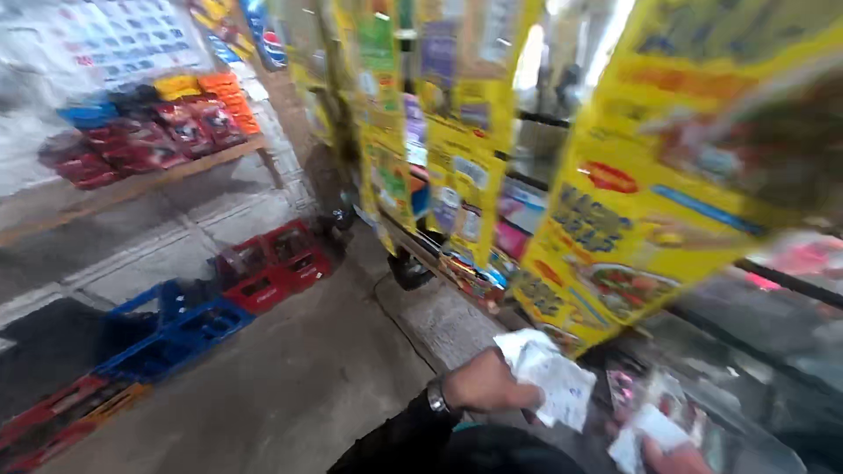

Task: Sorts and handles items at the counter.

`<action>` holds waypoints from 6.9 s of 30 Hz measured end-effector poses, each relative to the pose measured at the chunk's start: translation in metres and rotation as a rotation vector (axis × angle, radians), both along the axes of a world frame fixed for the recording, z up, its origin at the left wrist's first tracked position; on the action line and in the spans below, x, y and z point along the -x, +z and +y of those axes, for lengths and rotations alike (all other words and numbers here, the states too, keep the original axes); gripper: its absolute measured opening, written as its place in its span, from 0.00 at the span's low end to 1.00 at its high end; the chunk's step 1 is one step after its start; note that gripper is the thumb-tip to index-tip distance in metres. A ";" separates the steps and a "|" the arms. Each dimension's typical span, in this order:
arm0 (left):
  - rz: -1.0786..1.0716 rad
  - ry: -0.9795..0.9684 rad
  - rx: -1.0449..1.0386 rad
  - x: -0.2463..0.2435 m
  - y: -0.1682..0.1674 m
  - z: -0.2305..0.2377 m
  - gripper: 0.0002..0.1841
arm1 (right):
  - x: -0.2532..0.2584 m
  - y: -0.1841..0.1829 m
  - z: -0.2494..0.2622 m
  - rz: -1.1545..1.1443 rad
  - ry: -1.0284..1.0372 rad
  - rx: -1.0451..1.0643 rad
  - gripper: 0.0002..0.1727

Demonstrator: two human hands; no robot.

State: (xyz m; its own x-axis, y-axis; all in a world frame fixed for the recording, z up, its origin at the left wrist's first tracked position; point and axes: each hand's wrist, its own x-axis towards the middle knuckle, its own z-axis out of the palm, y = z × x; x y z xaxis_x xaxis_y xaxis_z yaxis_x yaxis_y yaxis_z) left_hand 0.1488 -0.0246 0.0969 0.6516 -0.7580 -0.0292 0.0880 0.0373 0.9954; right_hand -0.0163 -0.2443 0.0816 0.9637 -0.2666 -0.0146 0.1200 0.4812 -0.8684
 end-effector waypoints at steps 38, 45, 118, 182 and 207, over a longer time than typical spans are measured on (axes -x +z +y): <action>0.701 -0.611 0.100 0.026 -0.023 -0.062 0.15 | 0.089 0.009 0.022 0.105 -0.528 -0.348 0.20; 0.570 -0.609 0.132 0.023 -0.024 -0.061 0.22 | 0.075 0.009 0.021 0.165 -0.398 -0.260 0.20; 0.473 -0.506 0.134 -0.005 -0.036 -0.048 0.20 | 0.021 0.001 0.013 0.227 -0.239 -0.021 0.19; 0.559 -0.372 0.136 0.006 -0.038 -0.033 0.21 | 0.018 -0.003 0.022 0.242 -0.192 -0.038 0.17; 0.591 -0.393 0.173 0.007 -0.040 -0.032 0.23 | 0.022 0.001 0.014 0.246 -0.282 0.046 0.17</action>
State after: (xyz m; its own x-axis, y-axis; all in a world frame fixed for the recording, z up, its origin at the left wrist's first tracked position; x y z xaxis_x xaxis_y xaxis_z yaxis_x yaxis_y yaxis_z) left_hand 0.1422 -0.0569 0.0567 0.2429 -0.9582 -0.1509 0.6481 0.0446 0.7603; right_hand -0.0382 -0.2307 0.0831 0.8216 -0.5268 -0.2178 0.0276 0.4184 -0.9079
